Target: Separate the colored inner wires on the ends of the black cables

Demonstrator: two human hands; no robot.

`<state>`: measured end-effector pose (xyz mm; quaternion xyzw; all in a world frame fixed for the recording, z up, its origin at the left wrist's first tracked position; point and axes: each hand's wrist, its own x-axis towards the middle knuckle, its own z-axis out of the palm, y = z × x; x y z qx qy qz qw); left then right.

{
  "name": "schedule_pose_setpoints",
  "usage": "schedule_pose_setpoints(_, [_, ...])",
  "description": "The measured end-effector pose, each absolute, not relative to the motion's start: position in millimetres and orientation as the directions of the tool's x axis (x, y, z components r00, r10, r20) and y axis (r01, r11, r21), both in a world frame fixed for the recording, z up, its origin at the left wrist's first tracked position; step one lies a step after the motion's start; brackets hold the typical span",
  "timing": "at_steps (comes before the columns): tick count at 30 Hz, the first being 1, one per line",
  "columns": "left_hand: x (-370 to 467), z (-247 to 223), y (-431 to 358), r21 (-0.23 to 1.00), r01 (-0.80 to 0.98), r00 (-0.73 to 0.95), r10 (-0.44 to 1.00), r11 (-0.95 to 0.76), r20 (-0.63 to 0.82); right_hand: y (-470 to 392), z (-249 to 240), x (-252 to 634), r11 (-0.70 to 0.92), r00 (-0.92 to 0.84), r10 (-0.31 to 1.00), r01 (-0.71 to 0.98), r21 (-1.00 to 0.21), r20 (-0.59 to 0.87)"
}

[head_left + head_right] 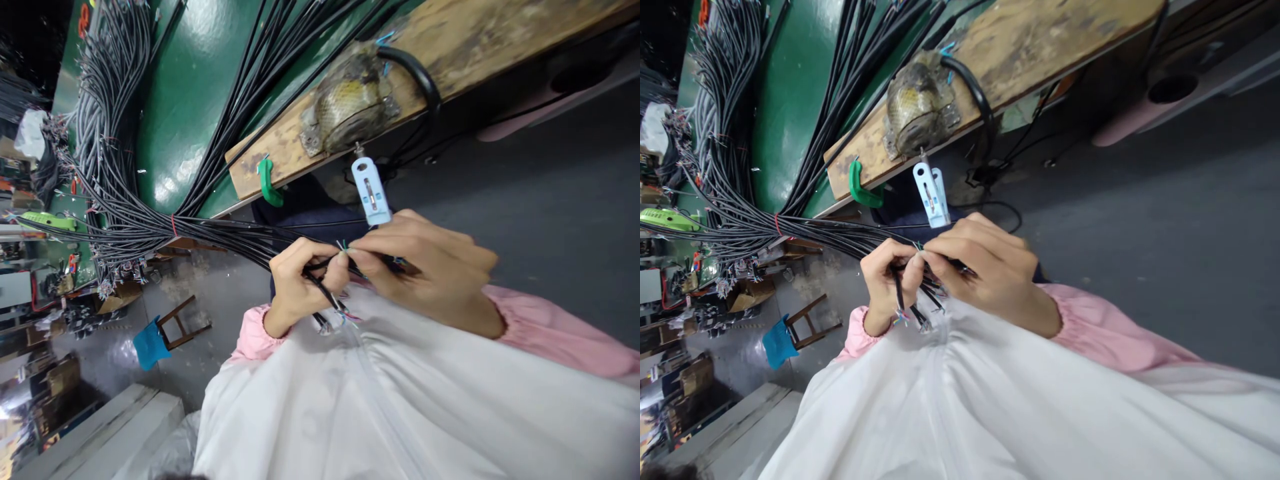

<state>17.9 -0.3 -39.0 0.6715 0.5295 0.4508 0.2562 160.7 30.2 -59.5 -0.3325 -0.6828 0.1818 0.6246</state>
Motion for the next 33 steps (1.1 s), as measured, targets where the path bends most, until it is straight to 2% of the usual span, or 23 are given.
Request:
schedule_pose_setpoints(3, [14, -40, -1, 0.807, 0.499, 0.061, 0.942, -0.316, 0.331, 28, -59, 161, 0.662, -0.018, 0.738, 0.215, -0.718, 0.674])
schedule_pose_setpoints(7, [13, -41, 0, 0.788, 0.484, 0.145, 0.923, -0.381, 0.357, 26, -57, 164, 0.501, -0.059, 0.864, 0.192, -0.844, 0.5])
schedule_pose_setpoints(11, [12, -41, 1, 0.78, 0.485, 0.188, 0.918, -0.396, 0.349, 29, -53, 169, 0.256, -0.179, 0.953, 0.036, -0.966, 0.246])
schedule_pose_setpoints(13, [12, -40, 2, 0.788, 0.483, 0.165, 0.924, -0.381, 0.345, 30, -52, 171, 0.187, -0.186, 0.964, -0.039, -0.982, 0.191])
schedule_pose_setpoints(16, [10, -35, 6, 0.791, 0.477, 0.135, 0.921, -0.384, 0.365, 29, -54, 170, 0.271, -0.129, 0.952, -0.058, -0.961, 0.277])
schedule_pose_setpoints(18, [9, -32, 8, 0.779, 0.471, 0.145, 0.907, -0.415, 0.396, 28, -58, 167, 0.378, -0.05, 0.924, -0.014, -0.926, 0.378])
schedule_pose_setpoints(20, [8, -30, 9, 0.765, 0.472, 0.166, 0.896, -0.439, 0.412, 28, -61, 164, 0.42, 0.004, 0.907, 0.034, -0.907, 0.42])
schedule_pose_setpoints(24, [5, -27, 8, 0.761, 0.498, 0.178, 0.908, -0.415, 0.379, 30, -64, 161, 0.375, -0.052, 0.925, -0.033, -0.927, 0.376])
schedule_pose_setpoints(28, [4, -25, 7, 0.788, 0.506, 0.173, 0.936, -0.351, 0.306, 32, -62, 159, 0.371, -0.036, 0.925, -0.117, -0.921, 0.377])
schedule_pose_setpoints(33, [5, -22, 8, 0.775, 0.507, 0.158, 0.925, -0.376, 0.345, 29, -61, 159, 0.338, -0.041, 0.938, -0.103, -0.936, 0.344])
